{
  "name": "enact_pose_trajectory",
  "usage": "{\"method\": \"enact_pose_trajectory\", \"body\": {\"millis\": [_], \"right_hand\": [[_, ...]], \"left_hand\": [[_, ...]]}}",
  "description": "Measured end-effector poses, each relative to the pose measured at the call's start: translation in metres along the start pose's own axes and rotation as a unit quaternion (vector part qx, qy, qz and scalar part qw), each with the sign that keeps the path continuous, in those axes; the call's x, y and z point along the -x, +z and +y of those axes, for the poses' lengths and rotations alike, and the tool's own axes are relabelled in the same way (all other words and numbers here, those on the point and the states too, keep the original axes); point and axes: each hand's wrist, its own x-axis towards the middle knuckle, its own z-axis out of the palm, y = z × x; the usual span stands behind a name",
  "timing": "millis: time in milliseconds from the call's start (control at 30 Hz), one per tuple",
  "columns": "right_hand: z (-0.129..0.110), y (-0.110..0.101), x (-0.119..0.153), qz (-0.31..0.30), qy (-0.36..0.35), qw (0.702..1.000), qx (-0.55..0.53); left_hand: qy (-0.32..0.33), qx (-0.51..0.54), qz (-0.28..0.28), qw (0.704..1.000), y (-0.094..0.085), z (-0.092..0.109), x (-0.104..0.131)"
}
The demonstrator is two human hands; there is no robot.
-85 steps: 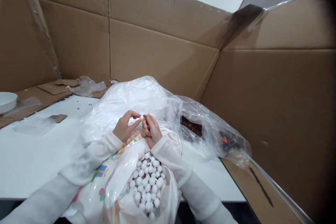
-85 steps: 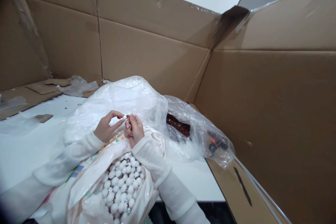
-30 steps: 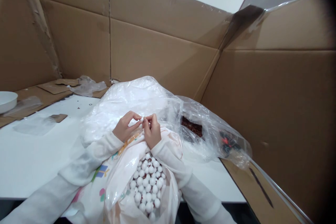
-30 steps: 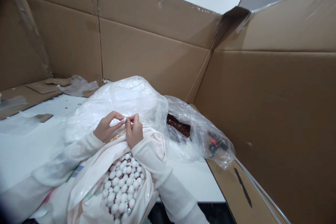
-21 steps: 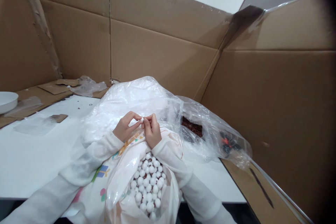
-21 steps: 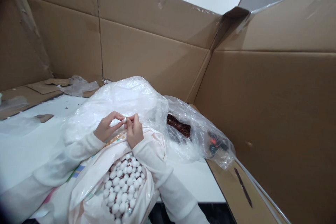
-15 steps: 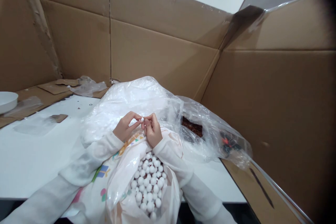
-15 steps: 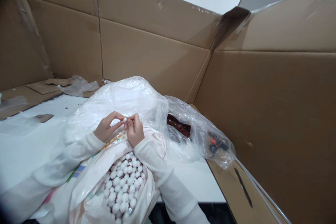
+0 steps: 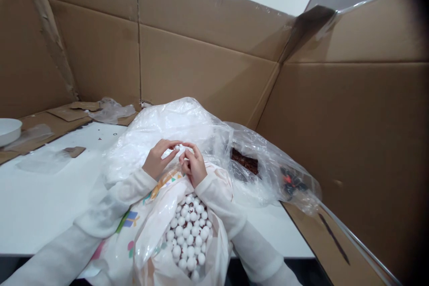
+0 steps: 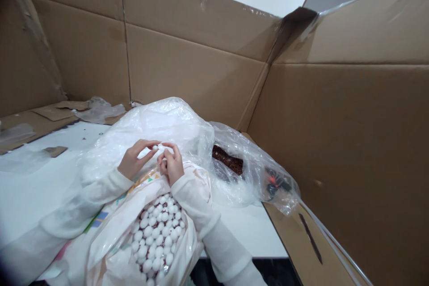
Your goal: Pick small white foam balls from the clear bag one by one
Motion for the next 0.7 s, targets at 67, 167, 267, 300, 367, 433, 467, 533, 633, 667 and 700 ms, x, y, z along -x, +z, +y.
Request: {"method": "enact_pose_trajectory", "body": {"millis": [67, 167, 267, 300, 367, 433, 467, 533, 633, 667, 700], "right_hand": [[-0.003, -0.008, -0.005, 0.047, 0.057, 0.994, -0.082], [-0.006, -0.019, -0.013, 0.093, 0.115, 0.969, -0.197], [-0.009, -0.024, -0.016, 0.141, 0.15, 0.942, -0.265], [-0.009, -0.024, -0.016, 0.154, 0.158, 0.936, -0.275], [-0.009, -0.023, -0.015, 0.158, 0.162, 0.933, -0.281], [-0.008, -0.024, -0.014, 0.143, 0.165, 0.934, -0.284], [-0.008, -0.024, -0.014, 0.136, 0.17, 0.933, -0.286], [-0.007, -0.025, -0.015, 0.128, 0.185, 0.93, -0.29], [-0.005, -0.026, -0.017, 0.113, 0.191, 0.934, -0.279], [-0.004, -0.026, -0.017, 0.107, 0.183, 0.938, -0.274], [-0.003, -0.025, -0.018, 0.105, 0.172, 0.942, -0.27]], "left_hand": [[-0.036, 0.066, 0.001, 0.997, -0.002, 0.002, -0.002], [-0.082, 0.216, -0.083, 0.97, -0.008, 0.006, -0.007], [-0.031, 0.277, -0.22, 0.935, -0.014, 0.015, -0.011], [-0.01, 0.279, -0.253, 0.926, -0.015, 0.018, -0.011], [0.01, 0.276, -0.314, 0.908, -0.015, 0.025, -0.01], [0.013, 0.272, -0.368, 0.889, -0.013, 0.031, -0.008], [0.014, 0.272, -0.38, 0.884, -0.011, 0.034, -0.007], [0.022, 0.263, -0.388, 0.883, -0.009, 0.036, -0.006], [0.045, 0.233, -0.368, 0.899, -0.009, 0.033, -0.007], [0.042, 0.219, -0.343, 0.912, -0.009, 0.03, -0.009], [0.028, 0.2, -0.3, 0.933, -0.011, 0.026, -0.01]]}}
